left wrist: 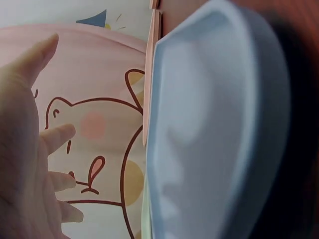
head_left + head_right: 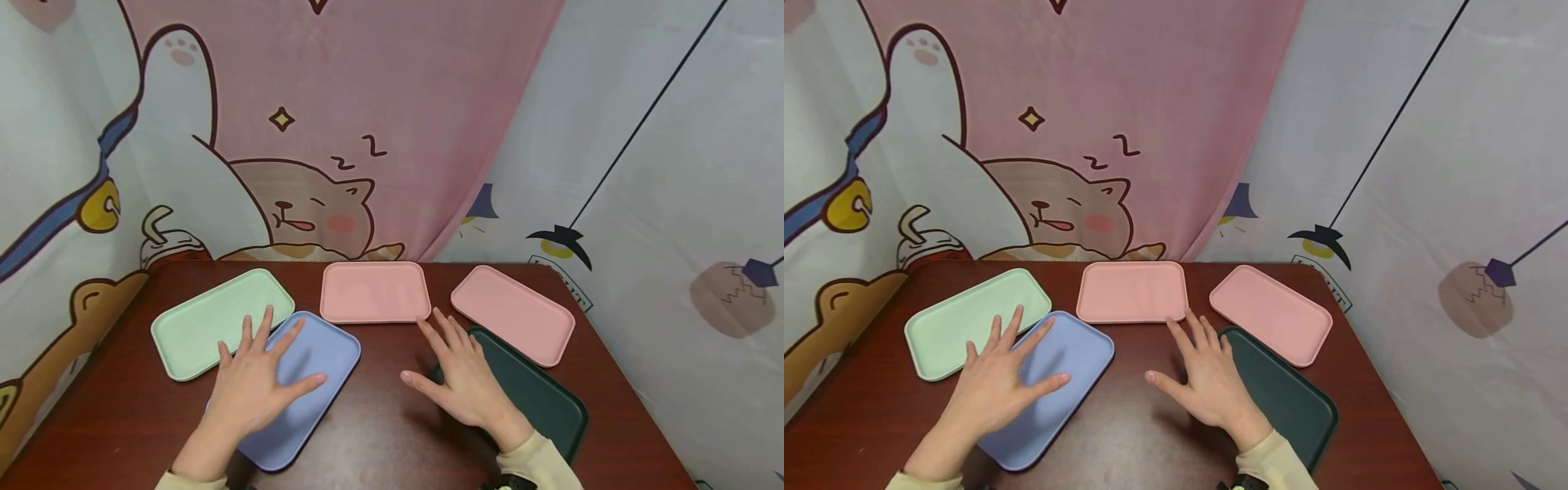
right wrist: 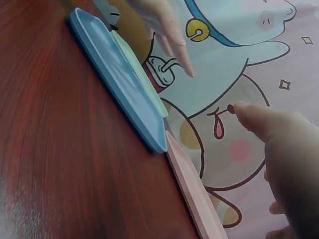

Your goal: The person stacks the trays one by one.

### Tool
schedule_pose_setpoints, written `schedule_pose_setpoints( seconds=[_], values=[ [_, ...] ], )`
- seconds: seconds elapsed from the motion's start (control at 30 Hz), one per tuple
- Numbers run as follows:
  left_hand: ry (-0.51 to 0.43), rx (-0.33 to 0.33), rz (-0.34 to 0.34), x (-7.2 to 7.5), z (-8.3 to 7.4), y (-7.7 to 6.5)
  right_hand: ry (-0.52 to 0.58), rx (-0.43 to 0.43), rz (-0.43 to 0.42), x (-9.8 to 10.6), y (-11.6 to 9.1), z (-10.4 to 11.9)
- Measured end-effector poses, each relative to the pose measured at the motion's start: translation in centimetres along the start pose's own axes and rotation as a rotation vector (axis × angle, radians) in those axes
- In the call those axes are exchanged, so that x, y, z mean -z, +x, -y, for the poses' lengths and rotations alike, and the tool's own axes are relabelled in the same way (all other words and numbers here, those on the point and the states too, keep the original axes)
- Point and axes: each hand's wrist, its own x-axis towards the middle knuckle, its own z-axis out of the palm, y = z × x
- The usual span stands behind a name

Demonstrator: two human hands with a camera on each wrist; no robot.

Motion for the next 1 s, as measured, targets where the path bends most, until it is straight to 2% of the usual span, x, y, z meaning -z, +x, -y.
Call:
schedule_pose_setpoints(
  seconds=[0.33,0.67,0.87,1.0],
  values=[
    [-0.053,0.079,-0.017,0.3,1.1,-0.9,0.082,0.015,-0.003,-0.7,0.9,0.8],
    [-0.161,0.222,-0.021,0.8,2.3,-2.5,0.191,0.012,0.018,-1.5,2.1,1.8],
    [-0.243,0.337,0.016,1.1,3.2,-3.2,0.272,-0.006,0.040,-2.3,3.1,2.4],
    [-0.272,0.377,0.027,1.2,3.9,-3.6,0.316,-0.011,0.046,-2.8,3.5,2.7]
  ],
)
